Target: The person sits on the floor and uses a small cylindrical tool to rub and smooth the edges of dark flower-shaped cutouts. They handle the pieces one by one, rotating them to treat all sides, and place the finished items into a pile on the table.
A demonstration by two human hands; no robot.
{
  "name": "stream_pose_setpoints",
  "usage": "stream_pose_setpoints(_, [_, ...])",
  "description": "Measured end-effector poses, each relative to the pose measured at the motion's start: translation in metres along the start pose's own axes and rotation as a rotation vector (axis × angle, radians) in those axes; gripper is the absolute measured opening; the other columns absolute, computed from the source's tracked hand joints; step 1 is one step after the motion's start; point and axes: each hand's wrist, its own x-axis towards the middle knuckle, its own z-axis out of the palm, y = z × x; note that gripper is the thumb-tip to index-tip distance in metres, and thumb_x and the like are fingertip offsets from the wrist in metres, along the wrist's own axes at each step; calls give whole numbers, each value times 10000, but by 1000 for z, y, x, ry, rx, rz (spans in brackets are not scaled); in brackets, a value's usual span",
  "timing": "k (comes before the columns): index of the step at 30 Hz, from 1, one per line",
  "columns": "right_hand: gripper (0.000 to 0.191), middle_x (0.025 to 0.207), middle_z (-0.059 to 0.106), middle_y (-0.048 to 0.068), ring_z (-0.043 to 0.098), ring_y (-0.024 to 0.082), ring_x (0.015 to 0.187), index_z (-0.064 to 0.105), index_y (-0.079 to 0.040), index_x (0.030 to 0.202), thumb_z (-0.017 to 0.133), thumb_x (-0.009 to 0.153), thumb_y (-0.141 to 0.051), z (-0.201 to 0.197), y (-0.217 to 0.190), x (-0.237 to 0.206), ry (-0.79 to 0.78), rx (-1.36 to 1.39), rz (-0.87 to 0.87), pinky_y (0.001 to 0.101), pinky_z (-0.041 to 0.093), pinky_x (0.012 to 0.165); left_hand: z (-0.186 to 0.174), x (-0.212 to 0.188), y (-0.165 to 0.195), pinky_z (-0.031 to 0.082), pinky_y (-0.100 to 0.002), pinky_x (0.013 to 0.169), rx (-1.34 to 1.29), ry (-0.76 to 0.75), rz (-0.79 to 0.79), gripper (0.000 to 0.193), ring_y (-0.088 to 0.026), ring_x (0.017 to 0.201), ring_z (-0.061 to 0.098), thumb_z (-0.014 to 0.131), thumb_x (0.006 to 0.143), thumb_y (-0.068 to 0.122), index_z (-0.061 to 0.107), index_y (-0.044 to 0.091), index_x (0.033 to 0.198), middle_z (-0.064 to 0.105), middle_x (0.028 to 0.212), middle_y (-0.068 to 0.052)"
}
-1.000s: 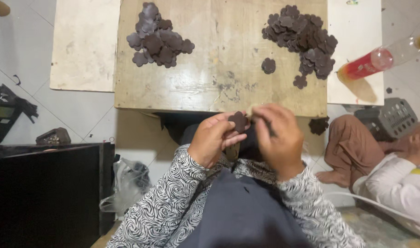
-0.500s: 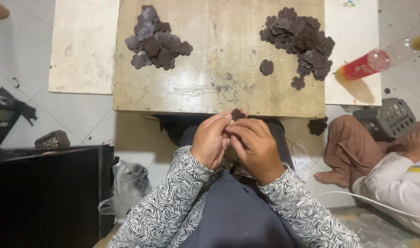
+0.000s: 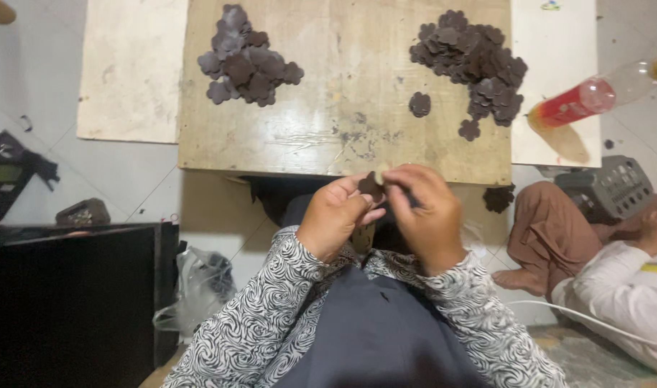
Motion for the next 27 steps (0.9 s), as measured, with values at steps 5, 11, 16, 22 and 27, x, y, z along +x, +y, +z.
stream_pose_setpoints(5, [214,1098,732,129,712,276,1049,749,-47,1059,741,853,11,0,-2,2,-129,31,-102,354,577,909,-1,-3,-3,522,-251,1018,227,-162,216,493,-140,1156,661,440,925,-78,589,-89,1395,686,1279,-117])
stream_pose_setpoints(11, [181,1092,729,113,719,267,1059,744,-42,1067,734,898,22,1,1,7,3,-45,-40,357,585,920,-2,0,1,593,-241,884,76,48,-39,353,-102,1055,688,480,988,-3,563,-47,1328,691,1171,-64])
stream_pose_setpoints(16, [193,1076,726,132,703,295,1027,744,-31,1044,734,855,5,1,6,-8,-68,-45,-112,375,571,892,2,-2,4,539,-230,826,-45,-70,39,374,-118,982,635,520,1056,6,564,-54,1423,678,1176,-93])
stream_pose_setpoints(22, [134,1080,730,123,717,236,1024,748,-24,1045,731,912,-33,3,46,-21,-12,33,147,322,560,892,-12,6,12,590,-251,764,68,182,-44,250,-139,974,734,576,978,73,574,-9,1215,739,1115,-106])
stream_pose_setpoints(27, [133,1063,744,109,709,189,1005,765,-25,1032,748,907,-68,14,79,-46,-34,111,272,293,543,883,-60,48,46,578,-283,691,194,435,167,260,-156,897,697,644,968,124,634,-3,1195,744,1064,-109])
